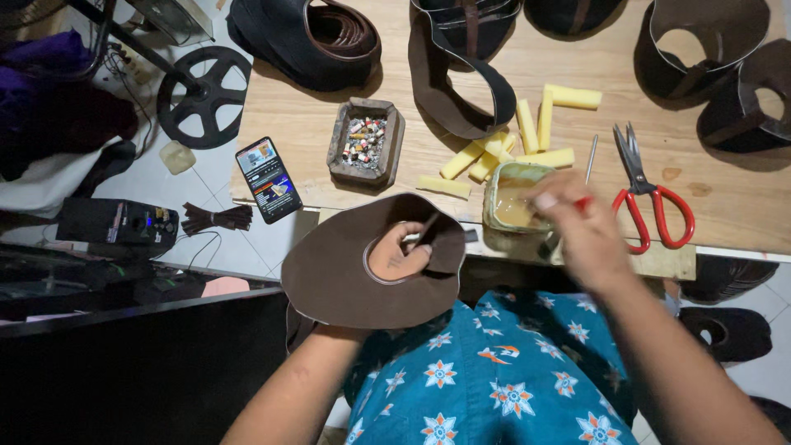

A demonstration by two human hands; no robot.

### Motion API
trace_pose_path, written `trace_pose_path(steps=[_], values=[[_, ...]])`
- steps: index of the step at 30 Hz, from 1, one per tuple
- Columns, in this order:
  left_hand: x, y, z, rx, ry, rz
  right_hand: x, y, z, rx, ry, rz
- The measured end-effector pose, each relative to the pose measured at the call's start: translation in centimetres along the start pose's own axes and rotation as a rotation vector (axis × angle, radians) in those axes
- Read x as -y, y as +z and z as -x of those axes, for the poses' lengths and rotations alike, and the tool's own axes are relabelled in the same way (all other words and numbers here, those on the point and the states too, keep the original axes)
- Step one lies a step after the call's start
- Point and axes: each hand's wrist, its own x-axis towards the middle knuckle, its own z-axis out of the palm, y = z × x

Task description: The person sits at a workbench and uses a brush to apply glue from a container onto the edges of leather shoe uppers, working on one upper at a time and setting finished pieces aside with other completed uppers on the table.

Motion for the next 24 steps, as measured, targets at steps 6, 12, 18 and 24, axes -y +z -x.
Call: trace_pose_path(steps=[6,12,18,24], values=[[-1.3,-0.9,0.4,-0.187,0.070,-0.493,1.5,-3.0,-1.4,-0.081,0.266,0.545],[0.6,-1.2,-0.7,-0.078,0.185,-0.273,-1.2,-1.4,-1.7,0.040,-0.077,0.731],[1.3,-1.6,-1.7,0.053,0.080,0.012,-0.2,-2.0,-1.3,0.043,-0.219,0.727],[2.8,-2.6,-3.0,0.055,0.055,-0.024,2.3,-3.7,2.0,-0.099,-0.058,0.658]])
